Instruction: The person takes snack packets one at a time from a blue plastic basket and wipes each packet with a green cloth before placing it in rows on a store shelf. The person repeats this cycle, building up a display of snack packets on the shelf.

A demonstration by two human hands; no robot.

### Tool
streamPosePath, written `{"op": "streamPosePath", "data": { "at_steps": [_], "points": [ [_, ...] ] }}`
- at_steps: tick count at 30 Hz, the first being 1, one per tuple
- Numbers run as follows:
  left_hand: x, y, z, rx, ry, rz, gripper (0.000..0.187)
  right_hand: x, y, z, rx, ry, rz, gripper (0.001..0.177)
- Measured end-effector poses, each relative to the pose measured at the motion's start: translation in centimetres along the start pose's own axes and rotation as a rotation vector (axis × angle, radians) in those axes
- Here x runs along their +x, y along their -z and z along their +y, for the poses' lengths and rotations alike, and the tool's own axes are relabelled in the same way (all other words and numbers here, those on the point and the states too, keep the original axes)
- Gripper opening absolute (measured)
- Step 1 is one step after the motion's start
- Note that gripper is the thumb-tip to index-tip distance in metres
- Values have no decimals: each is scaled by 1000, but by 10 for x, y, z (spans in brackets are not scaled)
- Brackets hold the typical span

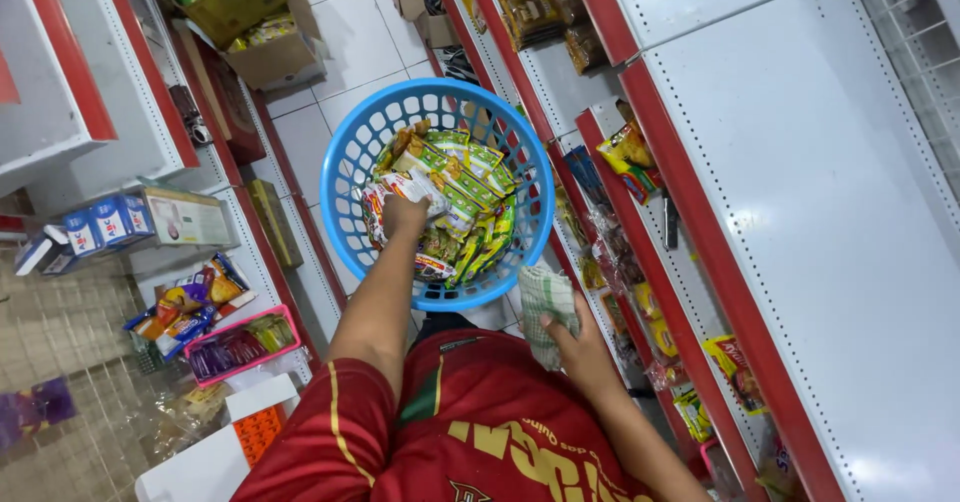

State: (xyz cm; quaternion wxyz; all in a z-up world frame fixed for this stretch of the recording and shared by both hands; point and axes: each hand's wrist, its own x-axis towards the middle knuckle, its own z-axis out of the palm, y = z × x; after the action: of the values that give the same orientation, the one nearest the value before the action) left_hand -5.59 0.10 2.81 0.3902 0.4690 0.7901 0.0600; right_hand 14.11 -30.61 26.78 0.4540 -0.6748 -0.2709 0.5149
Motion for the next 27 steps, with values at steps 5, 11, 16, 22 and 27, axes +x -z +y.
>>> {"op": "streamPosePath", "data": {
  "at_steps": [5,11,16,22,27],
  "points": [
    [14,-21,-14,-48,-168,-1,72,10,14,-5,-203,-32,163,45],
    [-59,30,-2,-838,16,-768,66,21,35,6,175,-160,226,46],
    [-155,30,21,-1153,-47,-1469,91,21,35,-12,94,-4,235,40],
    [-257,-7,55,-1094,-161,-1725,89,0,27,-64,-322,328,310,48],
    [-298,-3,83,-1139,264,-1801,71,-24,55,-61,-667,489,407,51]
  ]
}}
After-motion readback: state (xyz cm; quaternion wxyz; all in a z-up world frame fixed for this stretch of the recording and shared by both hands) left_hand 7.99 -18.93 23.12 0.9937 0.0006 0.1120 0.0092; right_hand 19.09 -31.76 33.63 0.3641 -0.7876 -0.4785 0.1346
